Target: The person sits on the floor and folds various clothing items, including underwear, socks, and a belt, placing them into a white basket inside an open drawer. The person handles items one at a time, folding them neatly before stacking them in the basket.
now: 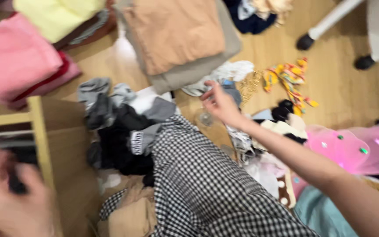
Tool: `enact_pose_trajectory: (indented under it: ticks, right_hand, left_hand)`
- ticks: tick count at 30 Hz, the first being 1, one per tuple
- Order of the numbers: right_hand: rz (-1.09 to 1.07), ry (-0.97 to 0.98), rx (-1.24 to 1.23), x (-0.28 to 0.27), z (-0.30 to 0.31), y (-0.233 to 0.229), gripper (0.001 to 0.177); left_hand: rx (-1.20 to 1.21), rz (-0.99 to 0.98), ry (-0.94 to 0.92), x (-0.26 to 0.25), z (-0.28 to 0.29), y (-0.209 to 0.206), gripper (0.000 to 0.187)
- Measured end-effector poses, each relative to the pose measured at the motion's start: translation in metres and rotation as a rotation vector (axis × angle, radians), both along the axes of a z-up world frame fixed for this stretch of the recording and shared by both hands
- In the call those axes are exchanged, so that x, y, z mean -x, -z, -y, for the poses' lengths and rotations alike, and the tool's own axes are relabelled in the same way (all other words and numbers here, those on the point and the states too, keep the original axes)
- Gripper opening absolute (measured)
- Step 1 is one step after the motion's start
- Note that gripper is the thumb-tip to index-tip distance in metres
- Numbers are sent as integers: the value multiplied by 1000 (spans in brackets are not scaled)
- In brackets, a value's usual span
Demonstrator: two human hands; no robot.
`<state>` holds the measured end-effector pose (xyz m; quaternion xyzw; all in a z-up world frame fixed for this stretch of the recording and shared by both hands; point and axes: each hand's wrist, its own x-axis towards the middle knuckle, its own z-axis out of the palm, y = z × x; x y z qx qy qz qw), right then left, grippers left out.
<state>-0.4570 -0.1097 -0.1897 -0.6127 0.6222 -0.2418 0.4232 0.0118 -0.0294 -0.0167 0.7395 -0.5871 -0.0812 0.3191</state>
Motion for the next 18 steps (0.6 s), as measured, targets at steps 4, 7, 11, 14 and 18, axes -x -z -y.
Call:
enact_pose_trajectory:
  ticks: [4, 7, 11, 14, 18]
  right_hand:
    - [-431, 196, 8, 190, -18, 91, 54]
    - [-806, 103, 97, 308, -49, 132, 43]
    - [-731, 330, -356, 375, -90, 159, 72]
    - [-325, 573, -666, 369, -118, 185, 98]
    - [-327, 644, -605, 347, -117, 193, 85]
  left_hand:
    - [-344, -373, 198, 199, -23, 4, 39]
    - [-133, -666, 630, 332, -34, 16, 28]
    - [-226, -702, 924, 417, -61, 9, 27]
    - [-240, -655, 981, 426, -71, 16, 25]
    - [-376, -567, 838, 395, -75, 44, 23]
